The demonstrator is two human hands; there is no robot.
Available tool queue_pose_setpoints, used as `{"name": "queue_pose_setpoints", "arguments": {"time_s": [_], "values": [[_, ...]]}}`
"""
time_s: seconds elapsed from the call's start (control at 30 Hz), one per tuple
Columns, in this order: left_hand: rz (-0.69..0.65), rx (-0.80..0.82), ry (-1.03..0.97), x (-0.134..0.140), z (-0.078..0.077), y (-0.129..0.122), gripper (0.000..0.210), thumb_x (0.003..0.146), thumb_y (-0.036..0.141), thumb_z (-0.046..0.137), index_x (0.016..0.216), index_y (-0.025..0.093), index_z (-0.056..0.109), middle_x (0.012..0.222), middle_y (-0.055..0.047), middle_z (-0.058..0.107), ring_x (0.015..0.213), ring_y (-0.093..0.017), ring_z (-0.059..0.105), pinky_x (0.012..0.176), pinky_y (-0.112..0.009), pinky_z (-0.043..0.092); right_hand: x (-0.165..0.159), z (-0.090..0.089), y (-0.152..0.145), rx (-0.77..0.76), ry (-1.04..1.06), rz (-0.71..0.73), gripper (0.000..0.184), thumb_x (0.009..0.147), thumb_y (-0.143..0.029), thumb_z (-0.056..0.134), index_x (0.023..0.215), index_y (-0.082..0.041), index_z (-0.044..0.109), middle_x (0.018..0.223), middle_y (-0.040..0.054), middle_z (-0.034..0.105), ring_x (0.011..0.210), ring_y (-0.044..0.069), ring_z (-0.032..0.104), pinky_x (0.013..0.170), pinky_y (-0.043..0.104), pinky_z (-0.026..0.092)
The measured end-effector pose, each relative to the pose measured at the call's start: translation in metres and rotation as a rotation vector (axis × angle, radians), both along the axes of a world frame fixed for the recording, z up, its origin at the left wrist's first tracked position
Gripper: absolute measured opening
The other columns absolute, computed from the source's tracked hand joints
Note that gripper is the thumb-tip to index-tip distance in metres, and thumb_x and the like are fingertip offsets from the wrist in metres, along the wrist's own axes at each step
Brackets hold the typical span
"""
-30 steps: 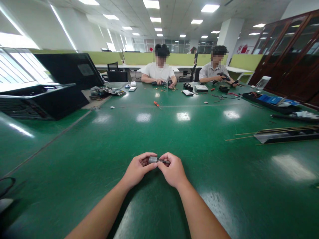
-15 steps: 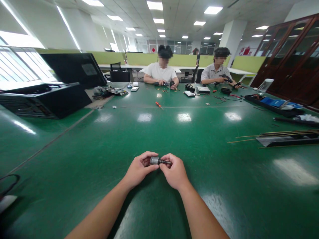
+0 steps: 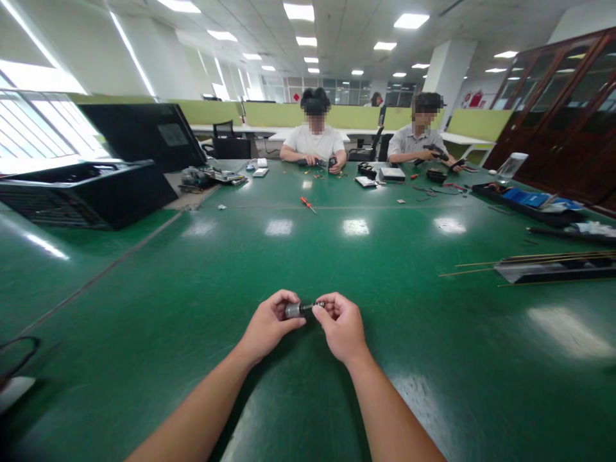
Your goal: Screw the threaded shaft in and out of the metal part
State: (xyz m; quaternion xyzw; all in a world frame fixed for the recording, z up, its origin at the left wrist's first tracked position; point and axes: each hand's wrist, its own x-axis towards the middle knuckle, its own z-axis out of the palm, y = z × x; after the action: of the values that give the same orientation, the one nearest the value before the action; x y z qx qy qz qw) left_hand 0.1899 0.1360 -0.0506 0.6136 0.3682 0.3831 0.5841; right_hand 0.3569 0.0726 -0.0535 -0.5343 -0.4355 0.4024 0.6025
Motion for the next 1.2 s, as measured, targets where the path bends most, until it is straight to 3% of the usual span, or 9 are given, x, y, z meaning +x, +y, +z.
{"name": "queue_pose_setpoints", "arguments": {"time_s": [0.07,0.2,0.4,0.7,0.87,0.97,1.07,1.2], "values": [[0.016,0.007,0.008,0.000,0.002,-0.001,0.041,0.060,0.014,0.081,0.095,0.018,0.059,0.085,0.002,0.060,0.076,-0.013,0.059,0.070,-0.024,0.045,0.003,0.001,0.000,0.033,0.033,-0.088,0.025,0.081,-0.039,0.069,0.088,-0.015,0.066,0.064,-0.0008,0.060,0.053,0.011,0.050,0.050,0.022,0.039],[0.037,0.027,0.034,0.001,0.007,-0.002,0.046,0.064,0.019,0.080,0.108,0.019,0.066,0.096,-0.002,0.065,0.088,-0.016,0.061,0.082,-0.028,0.046,0.008,0.000,0.004,0.079,0.157,-0.236,0.040,0.087,-0.051,0.061,0.066,-0.017,0.056,0.057,-0.0024,0.053,0.046,0.008,0.043,0.046,0.022,0.034],[0.069,0.012,0.032,0.002,0.005,-0.001,0.040,0.074,0.034,0.076,0.108,0.016,0.066,0.095,-0.005,0.069,0.087,-0.018,0.063,0.084,-0.032,0.047,0.004,-0.003,0.007,0.028,0.230,-0.100,0.054,0.088,-0.061,0.053,0.054,-0.020,0.043,0.049,-0.0024,0.048,0.041,0.009,0.040,0.043,0.024,0.030],[0.104,-0.019,-0.069,0.003,0.004,-0.002,0.050,0.070,0.032,0.078,0.111,0.017,0.054,0.099,-0.007,0.073,0.091,-0.019,0.068,0.091,-0.036,0.049,0.003,-0.006,0.008,0.025,0.144,-0.031,0.053,0.087,-0.062,0.054,0.057,-0.019,0.048,0.053,-0.0013,0.052,0.042,0.009,0.044,0.046,0.024,0.033],[0.166,0.004,-0.034,-0.005,0.016,-0.011,0.057,0.065,0.032,0.080,0.116,0.014,0.060,0.101,-0.010,0.073,0.097,-0.023,0.069,0.098,-0.042,0.048,0.003,-0.007,0.009,0.033,0.112,-0.028,0.052,0.087,-0.061,0.054,0.058,-0.018,0.051,0.053,-0.0013,0.054,0.042,0.009,0.044,0.047,0.024,0.034],[0.232,0.041,0.022,-0.026,0.035,-0.024,0.049,0.065,0.034,0.081,0.108,0.013,0.067,0.105,-0.013,0.073,0.102,-0.026,0.068,0.102,-0.046,0.045,0.002,-0.007,0.009,0.035,0.093,-0.025,0.053,0.087,-0.061,0.053,0.057,-0.018,0.051,0.051,-0.0017,0.054,0.041,0.009,0.043,0.047,0.024,0.034],[0.314,0.132,0.162,-0.068,0.054,-0.048,0.045,0.064,0.036,0.083,0.103,0.016,0.071,0.107,-0.011,0.073,0.106,-0.028,0.066,0.108,-0.049,0.039,0.002,-0.008,0.009,0.037,0.074,-0.026,0.053,0.087,-0.062,0.053,0.058,-0.018,0.052,0.049,-0.0021,0.053,0.041,0.009,0.043,0.047,0.024,0.034],[0.427,0.236,0.519,-0.146,0.057,-0.089,0.046,0.068,0.047,0.077,0.106,0.021,0.072,0.110,-0.009,0.074,0.105,-0.031,0.067,0.107,-0.050,0.041,0.003,-0.010,0.008,0.041,0.053,-0.026,0.052,0.087,-0.061,0.054,0.058,-0.018,0.054,0.049,-0.0020,0.053,0.042,0.010,0.043,0.048,0.024,0.034]]}}
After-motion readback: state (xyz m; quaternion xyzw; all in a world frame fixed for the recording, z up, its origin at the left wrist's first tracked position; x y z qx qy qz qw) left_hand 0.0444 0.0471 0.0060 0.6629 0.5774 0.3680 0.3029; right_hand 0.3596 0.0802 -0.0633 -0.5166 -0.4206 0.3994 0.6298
